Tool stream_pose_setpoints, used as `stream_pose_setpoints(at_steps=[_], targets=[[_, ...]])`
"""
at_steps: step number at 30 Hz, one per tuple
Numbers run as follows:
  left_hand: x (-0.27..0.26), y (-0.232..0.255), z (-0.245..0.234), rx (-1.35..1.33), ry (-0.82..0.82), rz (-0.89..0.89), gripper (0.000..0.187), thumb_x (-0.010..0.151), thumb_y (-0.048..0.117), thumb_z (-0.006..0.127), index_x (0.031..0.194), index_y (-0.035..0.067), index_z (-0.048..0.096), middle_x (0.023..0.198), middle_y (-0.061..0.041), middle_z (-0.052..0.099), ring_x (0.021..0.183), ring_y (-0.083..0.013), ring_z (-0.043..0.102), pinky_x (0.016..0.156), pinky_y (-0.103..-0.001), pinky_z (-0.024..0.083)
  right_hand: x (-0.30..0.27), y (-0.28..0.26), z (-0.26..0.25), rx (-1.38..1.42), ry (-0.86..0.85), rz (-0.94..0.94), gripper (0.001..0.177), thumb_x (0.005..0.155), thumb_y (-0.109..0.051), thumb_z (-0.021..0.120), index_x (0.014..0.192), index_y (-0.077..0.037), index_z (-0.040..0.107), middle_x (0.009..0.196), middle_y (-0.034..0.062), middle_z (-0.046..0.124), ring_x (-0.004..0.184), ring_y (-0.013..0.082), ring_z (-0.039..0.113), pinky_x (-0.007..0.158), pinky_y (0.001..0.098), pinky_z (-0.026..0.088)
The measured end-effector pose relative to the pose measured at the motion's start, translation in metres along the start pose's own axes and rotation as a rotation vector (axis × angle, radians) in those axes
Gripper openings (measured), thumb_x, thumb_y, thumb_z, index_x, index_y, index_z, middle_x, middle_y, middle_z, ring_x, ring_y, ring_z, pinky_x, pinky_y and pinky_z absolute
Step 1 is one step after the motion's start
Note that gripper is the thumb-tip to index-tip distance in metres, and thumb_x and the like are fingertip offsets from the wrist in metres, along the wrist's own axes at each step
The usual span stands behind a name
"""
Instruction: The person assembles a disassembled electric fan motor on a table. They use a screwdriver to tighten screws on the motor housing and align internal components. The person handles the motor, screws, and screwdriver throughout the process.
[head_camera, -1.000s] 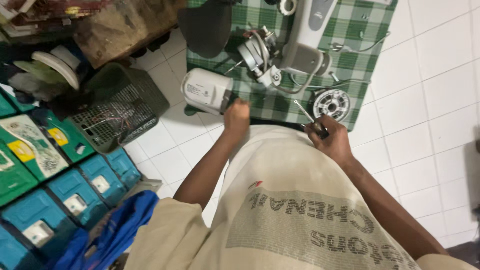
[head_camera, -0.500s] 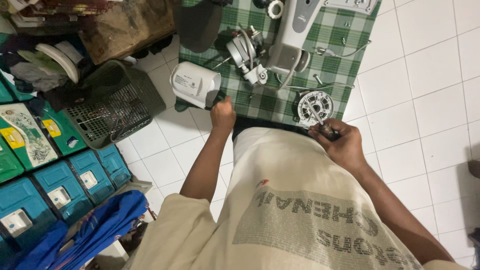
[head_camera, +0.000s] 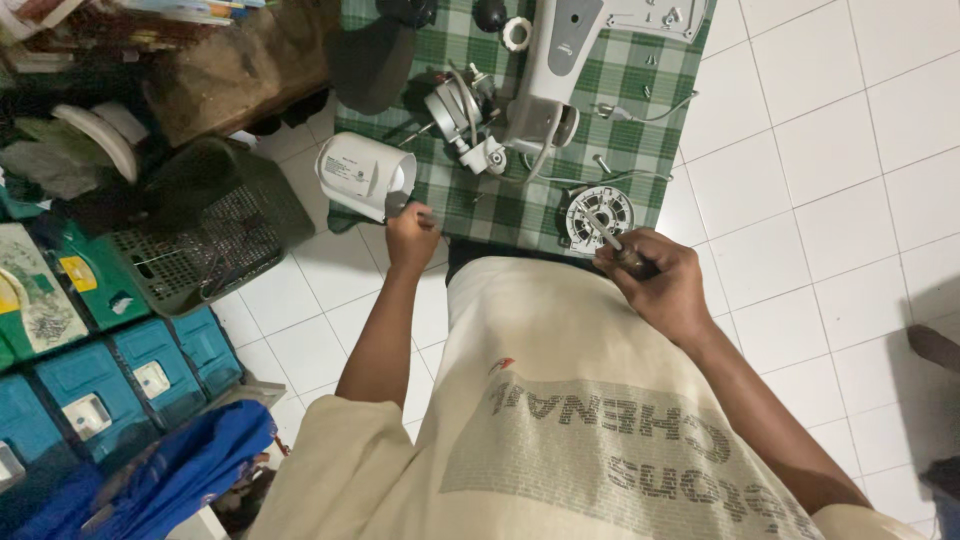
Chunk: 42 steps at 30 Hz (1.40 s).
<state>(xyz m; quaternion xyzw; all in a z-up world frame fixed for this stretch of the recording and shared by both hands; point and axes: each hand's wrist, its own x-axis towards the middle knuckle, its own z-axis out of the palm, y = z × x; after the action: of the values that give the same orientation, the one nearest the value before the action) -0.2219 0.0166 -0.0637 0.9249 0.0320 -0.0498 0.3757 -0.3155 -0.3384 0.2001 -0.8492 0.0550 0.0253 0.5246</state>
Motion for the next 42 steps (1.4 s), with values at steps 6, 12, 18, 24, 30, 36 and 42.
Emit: stream_pose_setpoints(at_steps=[6,12,18,24,30,36,42], targets=[[-0.016,0.138,-0.024,-0.999,-0.414,-0.17,0.044,0.076,-0.003,0.085,0.114,0.002,0.063,0.1,-0.014,0.076,0.088,-0.0193,0.075,0.078,-0.034,0.066,0.002,-0.039,-0.019,-0.087,-0.064,-0.12,0.013,0.08,0.003,0.078,0.092,0.002,0.074,0.098,0.0117,0.075,0.073,0.0158,0.069,0.061,0.0293,0.054],[-0.053,0.271,-0.081,-1.314,-0.661,0.084,0.039,0.083,-0.007,0.082,0.114,0.003,0.062,0.105,-0.015,0.074,0.098,-0.022,0.076,0.087,-0.037,0.066,-0.002,-0.084,-0.038,-0.018,0.017,-0.39,0.013,0.083,0.003,0.074,0.097,0.004,0.075,0.099,0.0136,0.073,0.087,0.021,0.071,0.073,0.0291,0.057],[-0.053,0.302,-0.105,-1.344,-0.654,0.139,0.036,0.086,-0.01,0.08,0.113,0.003,0.06,0.103,-0.016,0.074,0.097,-0.0221,0.074,0.086,-0.037,0.065,-0.003,-0.1,-0.036,-0.006,0.223,-0.41,0.013,0.088,0.003,0.071,0.101,0.005,0.073,0.102,0.0148,0.073,0.087,0.0186,0.071,0.074,0.0285,0.059],[-0.041,0.292,-0.109,-1.345,-0.706,0.137,0.034,0.087,-0.01,0.078,0.111,0.002,0.059,0.104,-0.017,0.074,0.099,-0.0236,0.076,0.089,-0.037,0.065,0.004,-0.106,-0.019,0.017,0.269,-0.391,0.017,0.084,0.007,0.071,0.101,0.004,0.075,0.099,0.014,0.073,0.084,0.0181,0.07,0.071,0.0269,0.057],[-0.025,0.284,-0.129,-1.313,-0.688,0.212,0.033,0.088,-0.011,0.077,0.114,0.0,0.06,0.108,-0.018,0.073,0.103,-0.0239,0.075,0.093,-0.037,0.065,0.013,-0.123,0.0,-0.047,0.284,-0.349,0.021,0.079,0.009,0.073,0.099,0.003,0.075,0.099,0.0135,0.073,0.085,0.0185,0.07,0.072,0.0278,0.056],[-0.001,0.279,-0.163,-0.975,-0.493,0.589,0.028,0.084,-0.008,0.081,0.106,0.0,0.066,0.105,-0.014,0.076,0.098,-0.0196,0.078,0.087,-0.031,0.068,0.027,-0.14,0.022,-0.153,0.242,-0.335,0.025,0.075,0.011,0.074,0.098,0.002,0.075,0.097,0.0143,0.073,0.086,0.0204,0.071,0.072,0.029,0.056],[0.015,0.266,-0.198,-0.765,-0.434,0.709,0.026,0.082,-0.005,0.085,0.102,0.002,0.069,0.103,-0.012,0.076,0.095,-0.0182,0.078,0.085,-0.027,0.065,0.032,-0.144,0.055,-0.023,0.233,-0.191,0.029,0.071,0.012,0.07,0.099,0.003,0.072,0.1,0.0145,0.073,0.087,0.0187,0.071,0.075,0.0294,0.055]])
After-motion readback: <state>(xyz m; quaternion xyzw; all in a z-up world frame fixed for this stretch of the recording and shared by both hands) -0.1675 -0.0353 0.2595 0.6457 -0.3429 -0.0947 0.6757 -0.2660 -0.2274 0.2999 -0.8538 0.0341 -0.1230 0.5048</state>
